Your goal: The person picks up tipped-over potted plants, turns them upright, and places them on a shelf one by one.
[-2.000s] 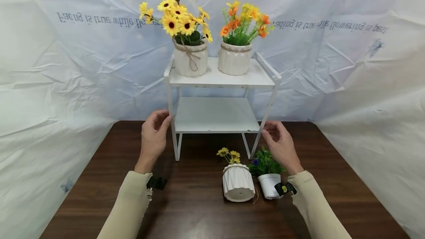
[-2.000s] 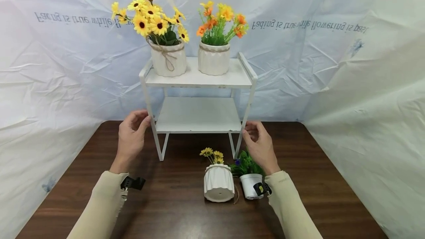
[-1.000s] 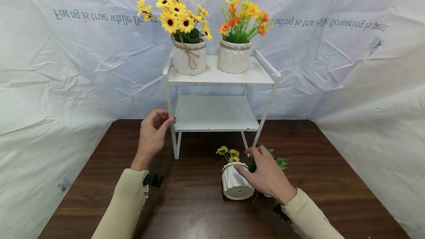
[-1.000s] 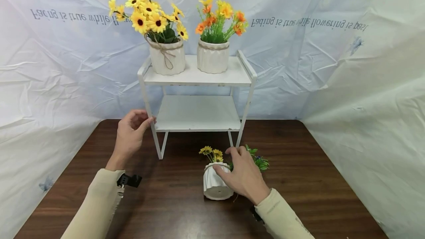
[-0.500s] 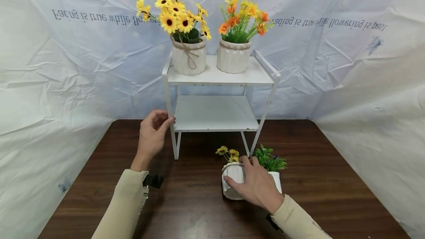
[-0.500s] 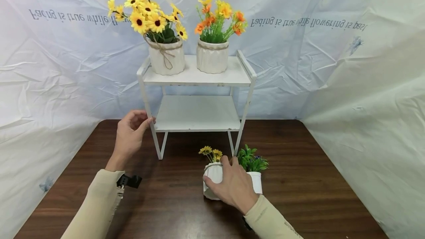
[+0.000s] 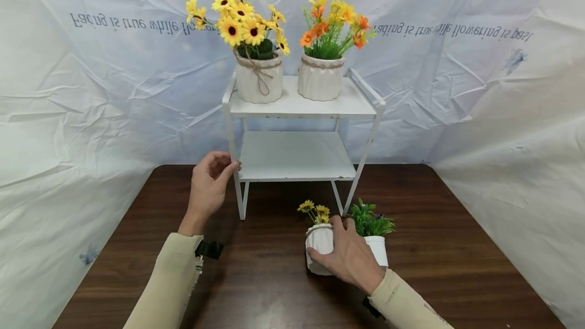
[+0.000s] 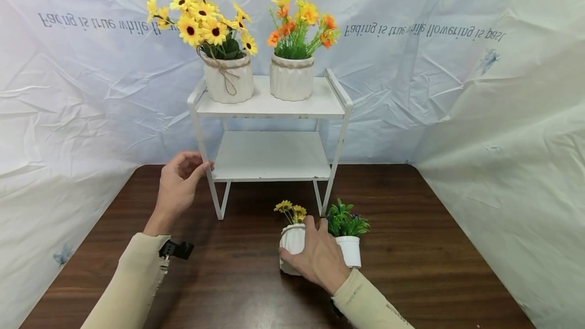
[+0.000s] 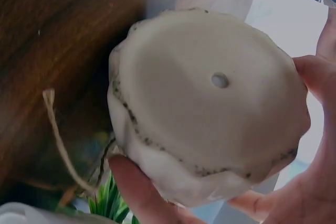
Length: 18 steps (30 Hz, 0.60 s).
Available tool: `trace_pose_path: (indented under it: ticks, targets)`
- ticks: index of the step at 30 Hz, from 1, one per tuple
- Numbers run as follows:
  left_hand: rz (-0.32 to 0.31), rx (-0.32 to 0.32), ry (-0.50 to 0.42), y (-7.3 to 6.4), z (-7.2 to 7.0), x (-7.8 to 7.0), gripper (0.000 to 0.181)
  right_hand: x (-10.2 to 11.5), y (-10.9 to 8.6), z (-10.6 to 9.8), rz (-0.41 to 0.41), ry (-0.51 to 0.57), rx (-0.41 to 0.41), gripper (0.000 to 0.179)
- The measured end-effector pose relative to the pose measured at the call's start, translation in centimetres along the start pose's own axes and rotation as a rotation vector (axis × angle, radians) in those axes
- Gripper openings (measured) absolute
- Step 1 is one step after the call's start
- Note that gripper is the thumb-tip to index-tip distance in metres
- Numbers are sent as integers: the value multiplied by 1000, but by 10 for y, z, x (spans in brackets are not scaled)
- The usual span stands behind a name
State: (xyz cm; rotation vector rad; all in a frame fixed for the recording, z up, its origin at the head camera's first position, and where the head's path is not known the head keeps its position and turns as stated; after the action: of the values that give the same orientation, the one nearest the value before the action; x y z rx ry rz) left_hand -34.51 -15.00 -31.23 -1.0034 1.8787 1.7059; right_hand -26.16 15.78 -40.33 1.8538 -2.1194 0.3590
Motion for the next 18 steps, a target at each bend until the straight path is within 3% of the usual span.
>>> trace_pose_path:
  ticks: [8,18]
  targets:
    - [-19,-7,24,-1,-1,1,22,-1,-1,2,37,37,11,84]
    - [-33,-7,32,-1,0,1,21,0,-6,-2,20,93,-24,75]
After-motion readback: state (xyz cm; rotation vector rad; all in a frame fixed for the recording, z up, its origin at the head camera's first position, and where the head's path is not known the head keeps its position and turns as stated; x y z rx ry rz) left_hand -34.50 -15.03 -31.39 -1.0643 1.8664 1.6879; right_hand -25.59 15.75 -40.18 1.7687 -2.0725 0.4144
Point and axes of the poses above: each hand's wrist, its own y-axis towards the middle knuckle, its own z-axis out of the palm, x = y × z, the point moved 10 cm from there along y, towards the middle knuckle, and after that the axes turned 13 degrees about z, right-handed, at the moved point
